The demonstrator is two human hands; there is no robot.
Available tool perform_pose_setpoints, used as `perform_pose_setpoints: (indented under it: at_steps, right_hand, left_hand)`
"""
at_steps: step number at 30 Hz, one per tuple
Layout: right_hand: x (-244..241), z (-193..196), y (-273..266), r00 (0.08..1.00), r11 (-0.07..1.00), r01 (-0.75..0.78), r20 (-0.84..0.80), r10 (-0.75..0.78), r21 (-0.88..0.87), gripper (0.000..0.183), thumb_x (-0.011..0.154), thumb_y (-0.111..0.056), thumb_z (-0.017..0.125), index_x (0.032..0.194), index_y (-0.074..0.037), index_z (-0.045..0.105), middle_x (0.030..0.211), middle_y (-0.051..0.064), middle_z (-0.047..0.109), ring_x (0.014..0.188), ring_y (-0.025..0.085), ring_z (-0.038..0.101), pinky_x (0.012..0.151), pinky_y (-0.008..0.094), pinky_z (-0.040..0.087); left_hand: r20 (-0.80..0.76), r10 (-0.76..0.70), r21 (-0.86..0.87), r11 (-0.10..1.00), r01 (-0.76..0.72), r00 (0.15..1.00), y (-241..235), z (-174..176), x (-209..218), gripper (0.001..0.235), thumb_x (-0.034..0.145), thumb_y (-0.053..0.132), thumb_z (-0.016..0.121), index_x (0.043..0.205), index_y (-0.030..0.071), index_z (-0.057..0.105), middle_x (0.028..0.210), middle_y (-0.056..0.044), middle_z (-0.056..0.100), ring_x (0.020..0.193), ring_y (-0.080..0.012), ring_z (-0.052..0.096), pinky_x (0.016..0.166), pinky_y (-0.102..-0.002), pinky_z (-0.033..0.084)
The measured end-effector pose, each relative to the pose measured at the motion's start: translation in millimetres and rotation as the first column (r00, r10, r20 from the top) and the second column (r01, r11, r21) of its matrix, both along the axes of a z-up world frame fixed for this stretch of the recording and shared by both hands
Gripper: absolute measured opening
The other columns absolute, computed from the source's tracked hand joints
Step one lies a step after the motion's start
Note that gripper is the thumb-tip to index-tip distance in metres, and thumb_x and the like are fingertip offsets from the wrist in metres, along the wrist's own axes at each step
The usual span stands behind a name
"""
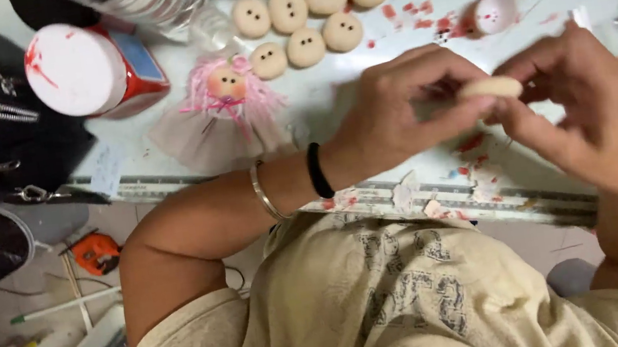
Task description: Detailing small wooden beads by marking facial features to create doll heads on a craft workbench.
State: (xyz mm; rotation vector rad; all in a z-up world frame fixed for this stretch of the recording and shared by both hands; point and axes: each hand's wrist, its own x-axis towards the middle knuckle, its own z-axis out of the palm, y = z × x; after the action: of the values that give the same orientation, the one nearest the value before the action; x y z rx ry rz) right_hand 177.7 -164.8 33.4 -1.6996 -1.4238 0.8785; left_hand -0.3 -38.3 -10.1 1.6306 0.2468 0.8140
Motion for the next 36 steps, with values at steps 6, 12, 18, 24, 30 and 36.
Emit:
perform_pose_setpoints:
  at_steps: [6,12,18,24,30,36]
  right_hand:
    - [11.2,-9.5,-13.0,0.796,0.922,-0.338,0.58,0.174,0.187,0.047,0.094,-0.007,0.086,0.127,0.016,0.063,0.111,0.028,0.073,0.09,0.032,0.069,0.078,0.035,0.053]
    - [11.4,19.8,19.3,0.667,0.868,-0.47,0.708,0.233,0.158,0.029,0.104,-0.011,0.076,0.122,0.011,0.071,0.111,0.021,0.073,0.095,0.031,0.073,0.079,0.04,0.059]
    - [4.1,38.7,31.6,0.47,0.85,-0.527,0.842,0.265,0.026,0.026,0.106,-0.019,0.078,0.126,-0.004,0.072,0.117,0.011,0.075,0.09,0.025,0.069,0.071,0.038,0.055]
    - [17.4,37.6,28.2,0.343,0.769,-0.634,0.863,0.37,-0.078,0.041,0.098,-0.014,0.077,0.136,-0.008,0.064,0.126,0.008,0.07,0.1,0.022,0.071,0.092,0.042,0.053]
    - [42.7,1.6,26.4,0.888,0.954,-0.202,0.452,0.084,0.221,0.043,0.113,0.004,0.083,0.139,0.024,0.055,0.132,0.039,0.055,0.116,0.046,0.05,0.101,0.049,0.042]
    - [-8.3,-39.4,101.1,0.675,0.893,-0.4,0.725,0.136,0.205,0.021,0.11,-0.019,0.085,0.116,-0.009,0.069,0.103,0.003,0.072,0.089,0.029,0.063,0.082,0.042,0.033]
  left_hand:
    - [0.034,-0.163,-0.254,0.953,0.166,0.986,1.0,-0.3,-1.2,0.014,0.095,0.025,0.065,0.097,0.011,0.063,0.085,0.001,0.069,0.075,-0.0086,0.068,0.07,-0.02,0.061]
    - [0.069,0.037,-0.198,0.98,-0.022,0.997,-2.7,7.5,-2.6,0.015,0.096,0.022,0.065,0.094,0.009,0.057,0.083,0.0,0.064,0.074,-0.0093,0.061,0.07,-0.023,0.056]
    - [-0.019,0.026,-0.268,0.963,-0.03,0.999,-4.2,-5.1,-2.5,0.012,0.093,0.016,0.068,0.094,0.01,0.059,0.083,0.001,0.064,0.073,-0.0092,0.06,0.069,-0.022,0.057]
    - [-0.054,0.015,-0.153,0.988,-0.023,0.998,-20.0,-21.0,-0.3,0.019,0.094,0.022,0.064,0.104,0.01,0.054,0.09,-0.003,0.062,0.079,-0.0148,0.061,0.07,-0.026,0.059]
    - [0.325,-0.077,0.402,0.913,-0.064,0.943,-28.7,-20.5,-1.4,0.029,0.095,0.026,0.068,0.077,0.009,0.053,0.069,-0.002,0.052,0.059,-0.0165,0.046,0.056,-0.031,0.044]
    - [0.292,-0.098,0.575,0.813,-0.092,0.951,-14.8,-12.0,-3.0,0.034,0.095,0.025,0.073,0.075,0.006,0.053,0.073,-0.005,0.053,0.064,-0.0198,0.05,0.067,-0.03,0.049]
